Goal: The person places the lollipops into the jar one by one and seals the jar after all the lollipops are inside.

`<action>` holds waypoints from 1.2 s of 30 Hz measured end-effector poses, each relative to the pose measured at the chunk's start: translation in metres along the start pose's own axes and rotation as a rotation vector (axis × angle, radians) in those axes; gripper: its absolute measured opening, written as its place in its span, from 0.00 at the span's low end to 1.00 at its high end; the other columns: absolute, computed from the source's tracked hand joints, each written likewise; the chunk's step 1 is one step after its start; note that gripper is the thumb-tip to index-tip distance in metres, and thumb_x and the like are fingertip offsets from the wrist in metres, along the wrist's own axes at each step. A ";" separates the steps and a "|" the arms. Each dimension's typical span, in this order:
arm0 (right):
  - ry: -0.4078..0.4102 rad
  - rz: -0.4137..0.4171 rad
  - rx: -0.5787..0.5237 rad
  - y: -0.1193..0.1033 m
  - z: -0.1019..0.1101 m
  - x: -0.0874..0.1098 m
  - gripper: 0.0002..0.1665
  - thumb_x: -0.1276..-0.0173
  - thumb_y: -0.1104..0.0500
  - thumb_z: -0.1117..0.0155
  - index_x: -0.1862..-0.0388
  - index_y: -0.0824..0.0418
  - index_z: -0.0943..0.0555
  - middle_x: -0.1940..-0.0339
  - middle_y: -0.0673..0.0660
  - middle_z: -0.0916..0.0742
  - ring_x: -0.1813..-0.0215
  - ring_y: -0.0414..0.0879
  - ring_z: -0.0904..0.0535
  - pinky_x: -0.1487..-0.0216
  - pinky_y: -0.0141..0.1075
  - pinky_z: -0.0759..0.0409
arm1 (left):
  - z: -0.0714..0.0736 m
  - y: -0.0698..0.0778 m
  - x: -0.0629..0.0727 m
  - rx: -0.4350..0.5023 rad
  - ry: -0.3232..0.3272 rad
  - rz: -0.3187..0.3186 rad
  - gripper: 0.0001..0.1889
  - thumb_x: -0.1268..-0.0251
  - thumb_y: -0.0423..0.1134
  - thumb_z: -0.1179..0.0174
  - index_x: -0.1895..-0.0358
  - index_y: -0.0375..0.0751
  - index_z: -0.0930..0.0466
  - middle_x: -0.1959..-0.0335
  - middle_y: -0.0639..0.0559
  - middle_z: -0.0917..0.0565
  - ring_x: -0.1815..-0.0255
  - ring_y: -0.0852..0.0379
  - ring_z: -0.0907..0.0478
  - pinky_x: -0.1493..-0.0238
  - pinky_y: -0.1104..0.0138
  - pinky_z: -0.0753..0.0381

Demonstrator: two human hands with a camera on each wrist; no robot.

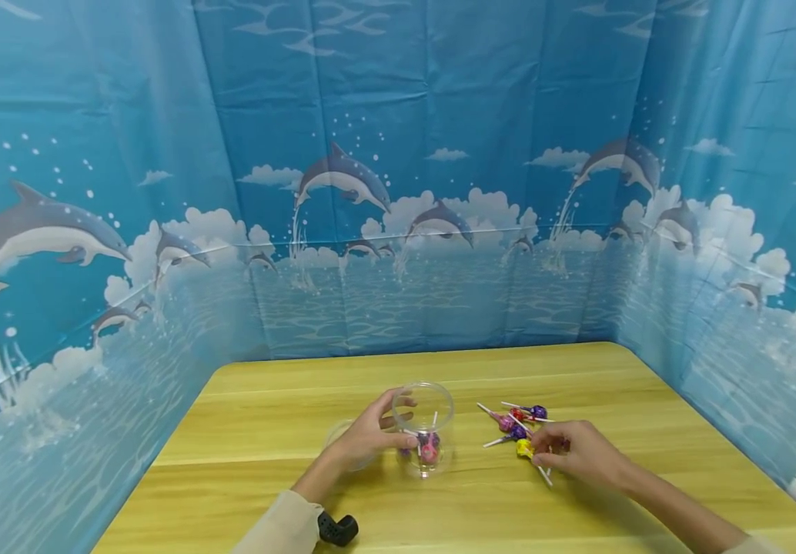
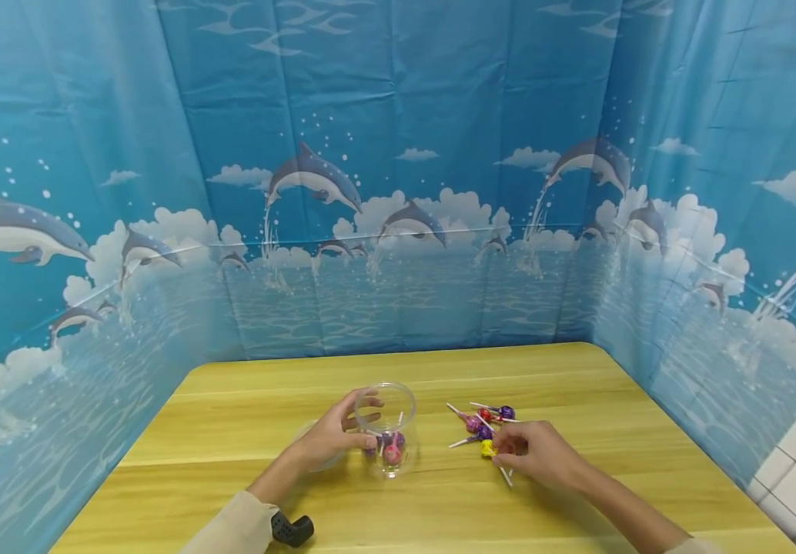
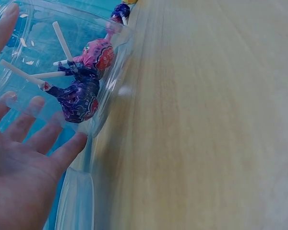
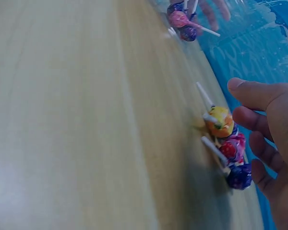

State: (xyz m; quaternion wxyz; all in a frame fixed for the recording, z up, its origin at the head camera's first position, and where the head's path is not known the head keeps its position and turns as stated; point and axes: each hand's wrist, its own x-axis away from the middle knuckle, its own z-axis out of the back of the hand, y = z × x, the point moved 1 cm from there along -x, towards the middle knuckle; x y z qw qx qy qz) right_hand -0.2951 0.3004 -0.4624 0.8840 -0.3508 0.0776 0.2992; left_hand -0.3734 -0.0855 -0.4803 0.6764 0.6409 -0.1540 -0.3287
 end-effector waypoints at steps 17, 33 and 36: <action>-0.025 -0.182 0.121 0.013 -0.015 0.024 0.06 0.34 0.59 0.25 0.68 0.52 0.15 0.76 0.39 0.20 0.74 0.32 0.29 0.73 0.31 0.28 | 0.001 -0.002 -0.001 -0.011 -0.009 0.003 0.41 0.33 0.37 0.28 0.21 0.49 0.40 0.28 0.43 0.32 0.23 0.30 0.41 0.36 0.51 0.23; 0.116 -0.106 0.144 0.016 -0.010 0.023 0.05 0.29 0.61 0.28 0.64 0.51 0.15 0.72 0.40 0.22 0.72 0.34 0.32 0.72 0.32 0.33 | 0.001 -0.003 -0.002 -0.012 0.000 -0.002 0.41 0.33 0.36 0.29 0.21 0.48 0.40 0.28 0.44 0.31 0.23 0.30 0.41 0.35 0.51 0.23; 0.106 -0.101 0.117 0.017 -0.008 0.022 0.05 0.28 0.61 0.30 0.64 0.51 0.15 0.71 0.40 0.21 0.70 0.34 0.31 0.71 0.32 0.32 | 0.001 -0.003 -0.001 -0.016 0.001 -0.002 0.41 0.33 0.36 0.28 0.21 0.48 0.40 0.28 0.44 0.31 0.23 0.30 0.41 0.35 0.51 0.23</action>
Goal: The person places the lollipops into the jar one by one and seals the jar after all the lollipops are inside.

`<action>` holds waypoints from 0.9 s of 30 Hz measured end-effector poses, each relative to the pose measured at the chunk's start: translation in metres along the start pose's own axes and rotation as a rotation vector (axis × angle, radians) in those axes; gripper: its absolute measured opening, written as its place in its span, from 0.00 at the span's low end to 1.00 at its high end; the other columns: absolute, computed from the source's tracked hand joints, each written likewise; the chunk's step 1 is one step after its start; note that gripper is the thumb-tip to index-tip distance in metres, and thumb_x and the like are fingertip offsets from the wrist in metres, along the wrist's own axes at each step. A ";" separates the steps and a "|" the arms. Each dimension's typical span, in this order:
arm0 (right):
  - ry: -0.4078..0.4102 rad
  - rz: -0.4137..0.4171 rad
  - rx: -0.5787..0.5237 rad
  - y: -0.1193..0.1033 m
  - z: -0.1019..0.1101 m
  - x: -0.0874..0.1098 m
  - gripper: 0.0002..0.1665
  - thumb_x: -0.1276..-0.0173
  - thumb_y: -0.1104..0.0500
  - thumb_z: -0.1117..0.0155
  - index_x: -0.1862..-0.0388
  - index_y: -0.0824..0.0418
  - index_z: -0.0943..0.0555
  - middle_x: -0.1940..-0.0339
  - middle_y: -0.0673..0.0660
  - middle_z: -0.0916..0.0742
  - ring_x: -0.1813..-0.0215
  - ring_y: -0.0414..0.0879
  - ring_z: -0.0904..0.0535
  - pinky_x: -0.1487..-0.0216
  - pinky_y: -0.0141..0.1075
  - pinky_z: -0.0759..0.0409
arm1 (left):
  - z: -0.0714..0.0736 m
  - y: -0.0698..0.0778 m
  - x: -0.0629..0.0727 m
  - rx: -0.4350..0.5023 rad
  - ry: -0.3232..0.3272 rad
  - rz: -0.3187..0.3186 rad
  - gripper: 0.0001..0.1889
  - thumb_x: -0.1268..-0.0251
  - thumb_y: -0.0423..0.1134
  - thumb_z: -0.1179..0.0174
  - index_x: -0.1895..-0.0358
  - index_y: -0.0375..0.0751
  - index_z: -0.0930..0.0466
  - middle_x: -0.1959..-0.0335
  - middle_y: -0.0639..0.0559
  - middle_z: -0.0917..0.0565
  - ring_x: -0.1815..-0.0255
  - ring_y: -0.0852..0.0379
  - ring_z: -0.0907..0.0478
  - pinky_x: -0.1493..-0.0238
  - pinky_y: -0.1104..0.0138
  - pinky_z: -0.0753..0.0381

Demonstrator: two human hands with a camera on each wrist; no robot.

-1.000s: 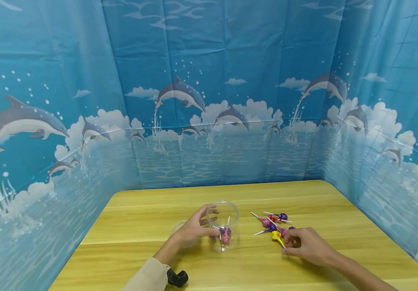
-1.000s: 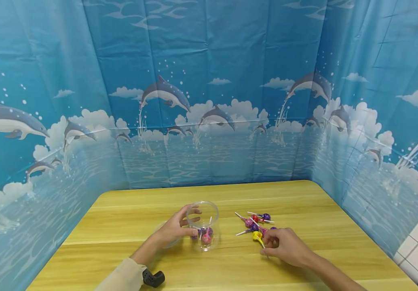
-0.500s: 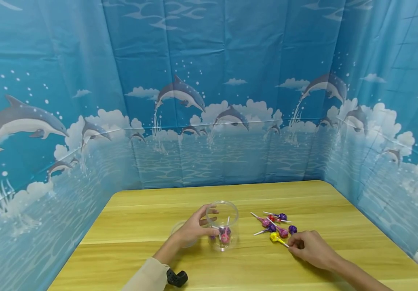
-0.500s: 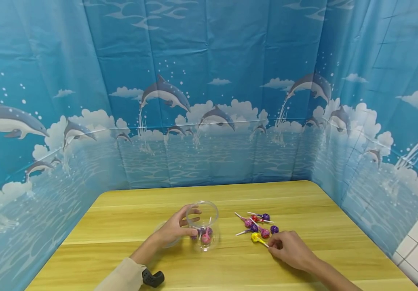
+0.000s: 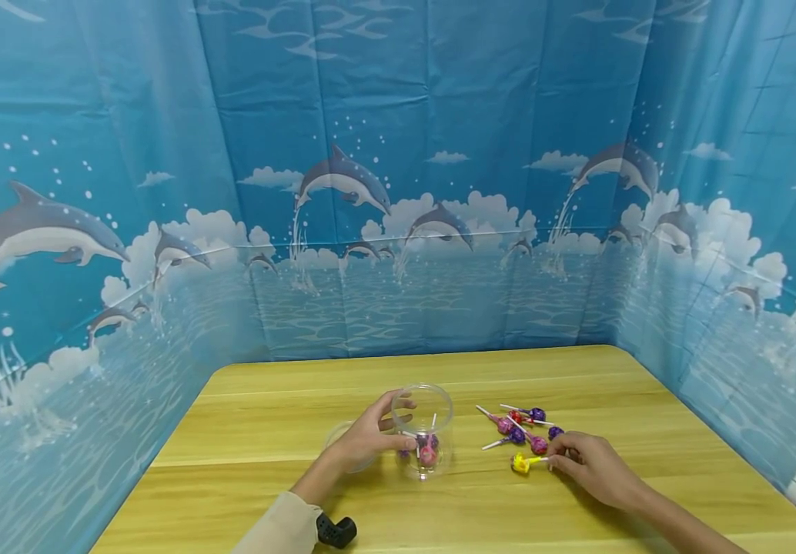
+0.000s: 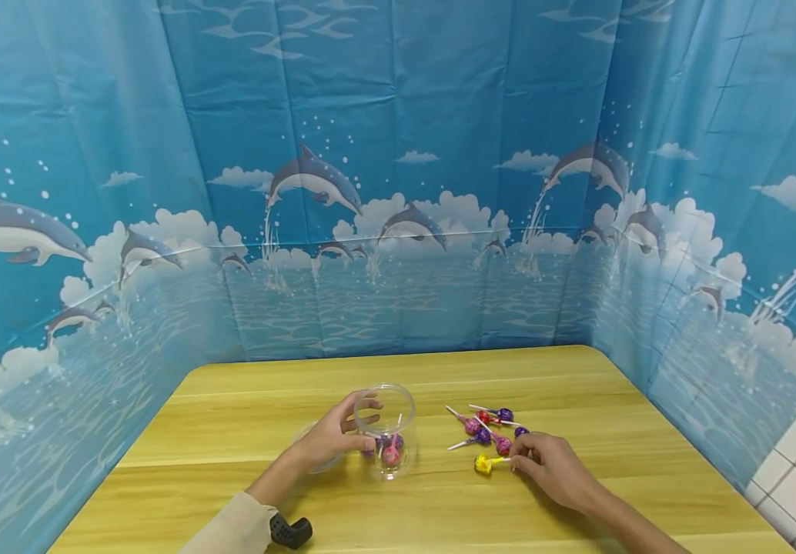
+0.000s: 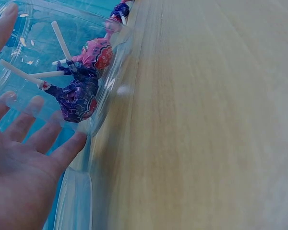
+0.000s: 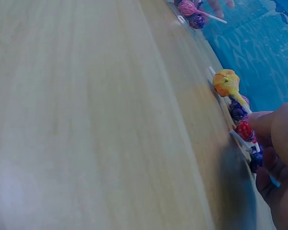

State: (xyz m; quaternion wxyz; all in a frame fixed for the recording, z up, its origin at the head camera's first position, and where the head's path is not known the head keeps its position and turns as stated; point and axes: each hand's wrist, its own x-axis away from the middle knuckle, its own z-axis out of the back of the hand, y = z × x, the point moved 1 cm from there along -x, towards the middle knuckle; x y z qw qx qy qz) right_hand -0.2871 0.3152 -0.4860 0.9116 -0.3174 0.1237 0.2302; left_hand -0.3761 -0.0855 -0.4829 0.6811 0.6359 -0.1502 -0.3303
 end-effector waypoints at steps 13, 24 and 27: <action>0.044 0.034 -0.098 -0.005 0.013 -0.014 0.04 0.24 0.68 0.37 0.59 0.62 0.16 0.65 0.51 0.16 0.68 0.37 0.27 0.71 0.32 0.26 | 0.000 0.001 0.001 -0.016 -0.003 -0.004 0.41 0.32 0.38 0.28 0.21 0.48 0.40 0.28 0.44 0.32 0.23 0.30 0.40 0.36 0.52 0.23; 0.007 0.026 -0.130 -0.017 0.022 -0.036 0.07 0.19 0.65 0.43 0.54 0.65 0.19 0.65 0.55 0.18 0.67 0.39 0.27 0.70 0.34 0.25 | 0.000 0.001 0.001 0.014 0.001 0.005 0.40 0.32 0.37 0.28 0.21 0.48 0.40 0.28 0.44 0.32 0.23 0.30 0.42 0.35 0.51 0.23; 0.017 0.047 -0.123 -0.026 0.023 -0.044 0.06 0.19 0.65 0.43 0.54 0.65 0.19 0.65 0.52 0.18 0.68 0.39 0.26 0.70 0.34 0.24 | 0.000 0.000 0.001 0.023 0.001 0.003 0.41 0.33 0.37 0.28 0.21 0.48 0.40 0.28 0.44 0.31 0.23 0.30 0.42 0.35 0.51 0.23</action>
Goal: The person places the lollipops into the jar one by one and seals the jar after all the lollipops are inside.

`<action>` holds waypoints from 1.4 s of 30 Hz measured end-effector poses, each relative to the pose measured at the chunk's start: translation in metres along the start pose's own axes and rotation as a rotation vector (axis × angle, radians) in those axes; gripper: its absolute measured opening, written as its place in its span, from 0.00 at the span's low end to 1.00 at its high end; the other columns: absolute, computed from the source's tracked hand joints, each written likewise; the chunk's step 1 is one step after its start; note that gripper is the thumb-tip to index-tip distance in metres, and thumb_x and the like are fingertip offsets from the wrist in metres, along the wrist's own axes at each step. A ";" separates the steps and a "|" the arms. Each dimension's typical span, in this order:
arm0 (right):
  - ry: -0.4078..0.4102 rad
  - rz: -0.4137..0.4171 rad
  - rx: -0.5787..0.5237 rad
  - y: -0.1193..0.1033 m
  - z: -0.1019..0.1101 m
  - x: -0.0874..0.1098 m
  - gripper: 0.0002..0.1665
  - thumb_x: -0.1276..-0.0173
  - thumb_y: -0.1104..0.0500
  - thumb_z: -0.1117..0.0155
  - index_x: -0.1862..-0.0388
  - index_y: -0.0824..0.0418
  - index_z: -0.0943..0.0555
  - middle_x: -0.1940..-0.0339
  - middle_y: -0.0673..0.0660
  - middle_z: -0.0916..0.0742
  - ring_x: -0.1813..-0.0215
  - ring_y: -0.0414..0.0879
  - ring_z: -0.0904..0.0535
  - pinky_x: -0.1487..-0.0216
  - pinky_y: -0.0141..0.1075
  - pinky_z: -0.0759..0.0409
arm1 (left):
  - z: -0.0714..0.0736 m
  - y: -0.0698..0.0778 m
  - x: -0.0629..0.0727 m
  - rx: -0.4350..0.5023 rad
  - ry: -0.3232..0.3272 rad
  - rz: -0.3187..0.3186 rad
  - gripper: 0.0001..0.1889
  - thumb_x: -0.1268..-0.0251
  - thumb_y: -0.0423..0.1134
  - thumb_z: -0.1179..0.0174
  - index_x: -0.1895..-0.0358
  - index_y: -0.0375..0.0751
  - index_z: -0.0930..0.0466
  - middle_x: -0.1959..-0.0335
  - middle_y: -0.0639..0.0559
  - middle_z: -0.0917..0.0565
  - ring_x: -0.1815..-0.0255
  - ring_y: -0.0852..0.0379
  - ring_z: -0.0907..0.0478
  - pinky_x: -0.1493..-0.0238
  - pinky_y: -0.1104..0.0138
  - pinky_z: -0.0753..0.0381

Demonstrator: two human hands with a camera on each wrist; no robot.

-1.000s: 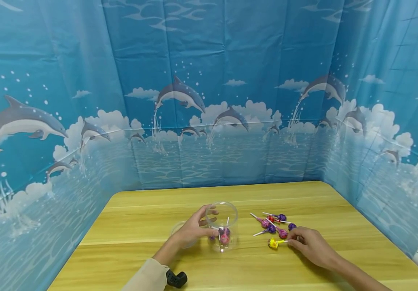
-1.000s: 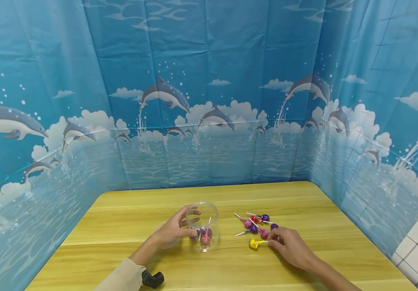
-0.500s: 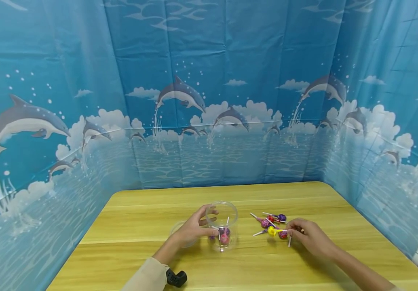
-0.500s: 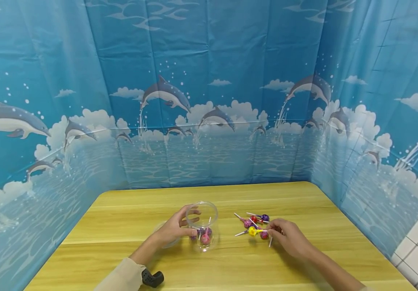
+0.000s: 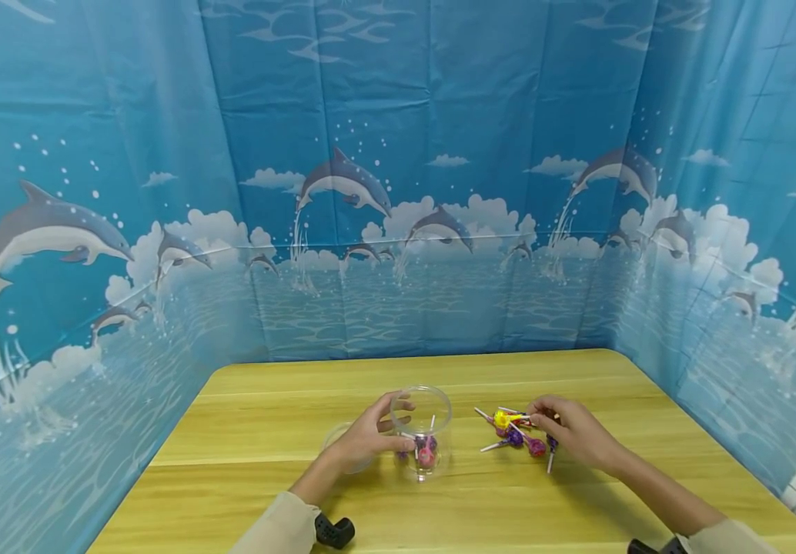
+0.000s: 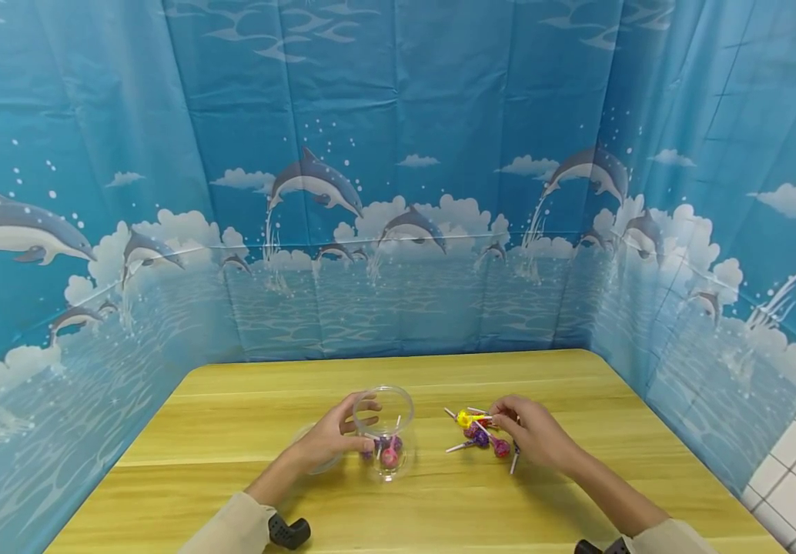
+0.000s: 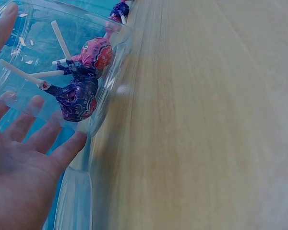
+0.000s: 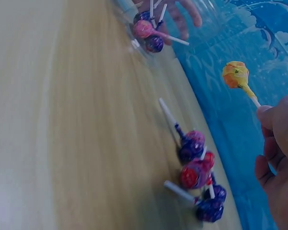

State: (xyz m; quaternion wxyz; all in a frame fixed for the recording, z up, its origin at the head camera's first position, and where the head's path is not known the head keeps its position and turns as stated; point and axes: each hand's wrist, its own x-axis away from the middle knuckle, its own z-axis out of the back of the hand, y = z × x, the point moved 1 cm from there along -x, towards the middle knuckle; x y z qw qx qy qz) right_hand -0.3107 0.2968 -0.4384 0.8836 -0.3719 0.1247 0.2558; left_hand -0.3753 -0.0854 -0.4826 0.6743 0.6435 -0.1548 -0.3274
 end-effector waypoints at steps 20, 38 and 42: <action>-0.046 0.050 -0.039 -0.040 -0.010 -0.058 0.07 0.18 0.64 0.44 0.56 0.60 0.19 0.69 0.51 0.20 0.73 0.41 0.30 0.72 0.35 0.28 | -0.001 0.001 0.001 -0.008 0.002 0.003 0.40 0.32 0.38 0.28 0.21 0.49 0.39 0.28 0.43 0.32 0.23 0.31 0.41 0.35 0.51 0.23; -0.165 0.158 0.036 -0.071 -0.045 -0.108 0.07 0.18 0.62 0.43 0.57 0.56 0.18 0.71 0.47 0.21 0.74 0.41 0.32 0.70 0.36 0.29 | 0.002 0.001 0.000 -0.039 -0.010 0.014 0.39 0.30 0.37 0.30 0.20 0.50 0.40 0.27 0.42 0.33 0.24 0.30 0.40 0.36 0.49 0.23; -0.209 0.147 0.051 -0.073 -0.052 -0.116 0.07 0.19 0.62 0.41 0.58 0.56 0.17 0.71 0.48 0.21 0.75 0.40 0.31 0.70 0.36 0.28 | 0.001 0.001 0.000 -0.018 -0.015 0.023 0.39 0.30 0.36 0.31 0.20 0.51 0.41 0.26 0.39 0.35 0.23 0.30 0.41 0.36 0.49 0.23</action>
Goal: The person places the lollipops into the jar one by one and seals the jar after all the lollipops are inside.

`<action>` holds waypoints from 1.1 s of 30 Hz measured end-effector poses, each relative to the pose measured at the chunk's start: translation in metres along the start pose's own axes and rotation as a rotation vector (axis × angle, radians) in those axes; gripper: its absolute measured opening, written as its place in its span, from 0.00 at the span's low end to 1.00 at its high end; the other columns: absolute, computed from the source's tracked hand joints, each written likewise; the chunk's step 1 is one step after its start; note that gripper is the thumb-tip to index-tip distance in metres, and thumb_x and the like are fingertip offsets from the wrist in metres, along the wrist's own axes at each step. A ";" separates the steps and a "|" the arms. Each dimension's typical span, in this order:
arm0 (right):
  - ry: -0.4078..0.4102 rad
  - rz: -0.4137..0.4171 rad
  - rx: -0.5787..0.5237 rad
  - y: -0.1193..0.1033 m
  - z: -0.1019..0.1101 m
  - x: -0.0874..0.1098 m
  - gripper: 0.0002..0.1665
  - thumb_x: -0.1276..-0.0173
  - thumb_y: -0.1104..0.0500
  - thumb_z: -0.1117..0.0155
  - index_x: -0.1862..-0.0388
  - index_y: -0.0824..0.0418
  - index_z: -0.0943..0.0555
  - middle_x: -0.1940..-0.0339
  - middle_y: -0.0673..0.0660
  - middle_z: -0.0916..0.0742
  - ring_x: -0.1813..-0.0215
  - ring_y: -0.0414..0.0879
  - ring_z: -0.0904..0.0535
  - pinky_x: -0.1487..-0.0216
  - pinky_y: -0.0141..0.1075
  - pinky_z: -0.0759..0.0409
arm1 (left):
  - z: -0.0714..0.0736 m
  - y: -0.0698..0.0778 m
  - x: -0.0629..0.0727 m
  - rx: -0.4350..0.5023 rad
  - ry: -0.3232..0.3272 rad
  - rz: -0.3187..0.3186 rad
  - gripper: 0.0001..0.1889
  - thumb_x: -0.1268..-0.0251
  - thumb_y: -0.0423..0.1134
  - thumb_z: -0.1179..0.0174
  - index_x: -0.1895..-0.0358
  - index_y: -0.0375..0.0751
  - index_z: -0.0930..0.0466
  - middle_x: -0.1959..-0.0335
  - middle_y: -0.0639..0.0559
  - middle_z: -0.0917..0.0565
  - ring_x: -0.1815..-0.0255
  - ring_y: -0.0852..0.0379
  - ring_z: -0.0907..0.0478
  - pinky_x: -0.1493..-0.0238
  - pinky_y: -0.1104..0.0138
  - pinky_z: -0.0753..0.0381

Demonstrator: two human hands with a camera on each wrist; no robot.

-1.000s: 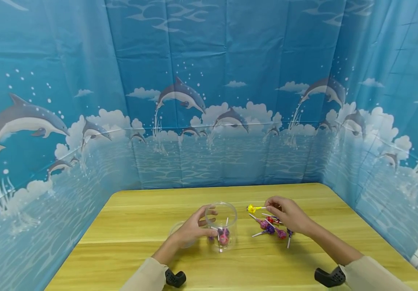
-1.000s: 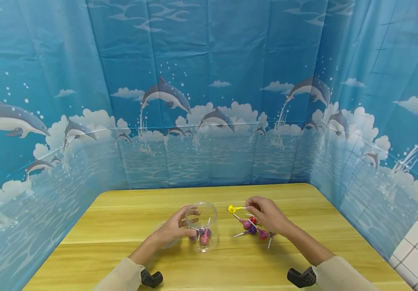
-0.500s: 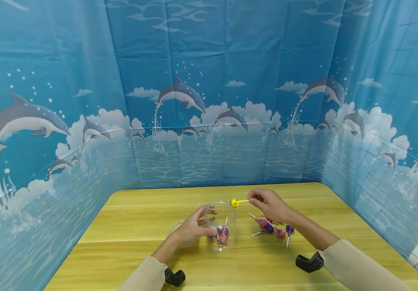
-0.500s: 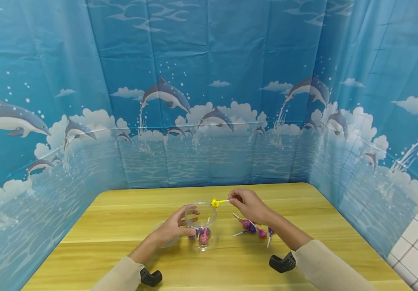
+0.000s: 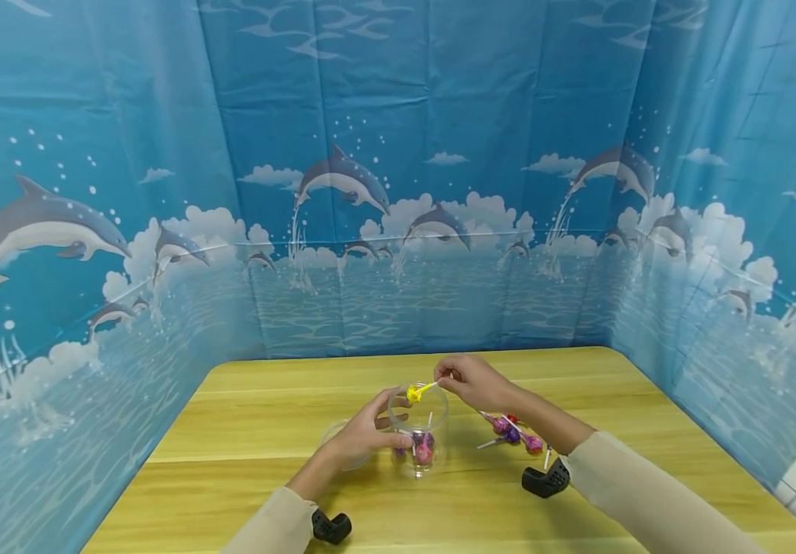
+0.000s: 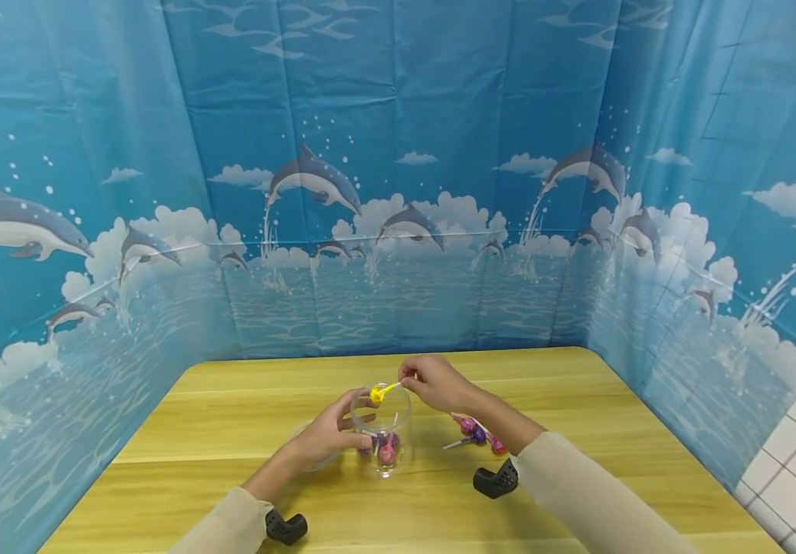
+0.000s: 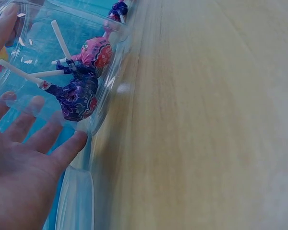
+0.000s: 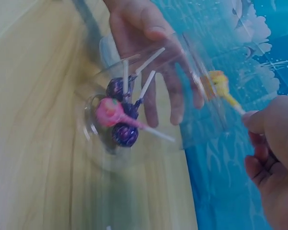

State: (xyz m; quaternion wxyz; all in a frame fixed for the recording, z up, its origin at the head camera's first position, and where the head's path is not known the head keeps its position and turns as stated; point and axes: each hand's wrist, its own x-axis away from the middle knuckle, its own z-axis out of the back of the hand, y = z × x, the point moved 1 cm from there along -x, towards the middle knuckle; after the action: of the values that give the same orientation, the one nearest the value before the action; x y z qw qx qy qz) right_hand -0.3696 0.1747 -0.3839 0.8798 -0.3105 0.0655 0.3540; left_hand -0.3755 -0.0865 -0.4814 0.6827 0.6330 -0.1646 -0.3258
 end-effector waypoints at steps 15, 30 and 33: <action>-0.058 0.143 0.167 -0.012 -0.019 -0.024 0.05 0.25 0.66 0.35 0.61 0.60 0.13 0.64 0.47 0.14 0.67 0.37 0.24 0.64 0.35 0.22 | -0.002 0.004 0.000 0.036 -0.004 0.010 0.42 0.31 0.38 0.30 0.18 0.51 0.43 0.23 0.44 0.37 0.24 0.30 0.40 0.40 0.51 0.20; -0.062 0.212 0.261 -0.014 -0.026 -0.027 0.06 0.30 0.66 0.28 0.55 0.60 0.10 0.58 0.51 0.12 0.55 0.46 0.17 0.55 0.39 0.16 | -0.003 0.002 0.002 0.060 -0.007 -0.005 0.42 0.28 0.35 0.32 0.17 0.48 0.46 0.24 0.34 0.39 0.26 0.35 0.35 0.39 0.52 0.21; -0.069 0.200 0.251 -0.013 -0.024 -0.025 0.09 0.30 0.65 0.28 0.52 0.60 0.11 0.56 0.52 0.12 0.53 0.49 0.16 0.53 0.41 0.17 | -0.003 0.002 0.001 0.073 -0.008 -0.006 0.41 0.28 0.32 0.34 0.18 0.47 0.46 0.24 0.33 0.39 0.26 0.37 0.35 0.37 0.52 0.21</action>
State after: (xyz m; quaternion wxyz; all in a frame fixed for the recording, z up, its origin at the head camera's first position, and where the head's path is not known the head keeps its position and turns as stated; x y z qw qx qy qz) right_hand -0.3770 0.1386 -0.3877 0.8738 -0.1777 0.1094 0.4392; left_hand -0.3730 -0.0849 -0.4801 0.6575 0.6565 -0.1772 -0.3244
